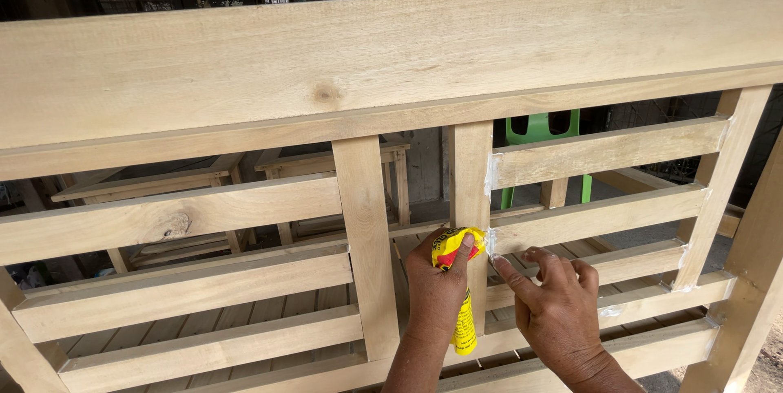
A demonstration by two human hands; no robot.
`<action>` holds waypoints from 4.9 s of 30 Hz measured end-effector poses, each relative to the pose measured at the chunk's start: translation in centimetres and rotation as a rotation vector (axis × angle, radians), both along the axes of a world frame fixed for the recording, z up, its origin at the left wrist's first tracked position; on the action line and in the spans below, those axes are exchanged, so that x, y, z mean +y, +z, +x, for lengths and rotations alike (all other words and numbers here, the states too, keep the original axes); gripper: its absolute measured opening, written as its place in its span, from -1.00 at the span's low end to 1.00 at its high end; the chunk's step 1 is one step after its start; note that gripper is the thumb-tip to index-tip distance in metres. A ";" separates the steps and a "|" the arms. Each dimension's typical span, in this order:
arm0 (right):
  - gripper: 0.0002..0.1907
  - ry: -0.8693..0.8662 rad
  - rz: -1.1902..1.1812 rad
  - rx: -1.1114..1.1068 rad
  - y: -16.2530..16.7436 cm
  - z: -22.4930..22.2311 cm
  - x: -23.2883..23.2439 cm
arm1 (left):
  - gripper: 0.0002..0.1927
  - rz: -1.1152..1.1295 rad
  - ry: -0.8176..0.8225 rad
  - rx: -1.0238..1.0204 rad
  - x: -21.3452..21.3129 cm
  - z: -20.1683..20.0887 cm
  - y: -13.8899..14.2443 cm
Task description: The person applies white wood filler to the joints of a wooden bed frame using a tube and a small metal spatula. They squeeze filler onto the joints and smooth it with the spatula, working along the lower and upper sections of the frame.
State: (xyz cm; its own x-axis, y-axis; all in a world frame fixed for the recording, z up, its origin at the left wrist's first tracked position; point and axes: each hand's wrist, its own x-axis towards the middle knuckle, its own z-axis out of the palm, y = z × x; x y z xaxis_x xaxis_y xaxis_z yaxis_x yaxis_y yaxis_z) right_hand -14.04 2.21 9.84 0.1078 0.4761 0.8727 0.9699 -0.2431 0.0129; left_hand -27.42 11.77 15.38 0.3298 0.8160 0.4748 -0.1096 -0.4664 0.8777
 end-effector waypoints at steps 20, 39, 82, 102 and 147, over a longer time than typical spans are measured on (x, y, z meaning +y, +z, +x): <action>-0.41 0.044 0.007 -0.102 -0.2 0.9 0.5 | -0.67 -0.001 -0.004 -0.053 0.7 0.0 -0.6; 0.03 0.744 -0.271 1.109 3.1 -3.9 -0.2 | -0.66 0.073 -0.365 -0.356 -1.4 0.9 -0.4; -0.62 1.102 0.198 1.711 0.6 1.2 0.0 | -0.81 -0.201 -0.362 -0.147 -1.0 -0.9 -1.9; -0.52 0.550 -0.018 1.015 -3.8 1.7 0.2 | -0.71 -0.202 -0.200 -0.171 0.7 -0.9 -2.1; -0.26 0.251 -0.292 0.100 -7.6 3.4 0.8 | -0.75 -0.183 -0.229 -0.199 0.2 -1.7 -1.9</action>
State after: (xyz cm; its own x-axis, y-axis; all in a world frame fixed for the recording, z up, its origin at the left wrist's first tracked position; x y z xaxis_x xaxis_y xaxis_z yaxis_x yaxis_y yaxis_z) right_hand -10.69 2.97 2.22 0.0334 0.7253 0.6876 0.9987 0.0021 -0.0507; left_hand -29.08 11.99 13.53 0.4297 0.8090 0.4011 -0.3703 -0.2472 0.8954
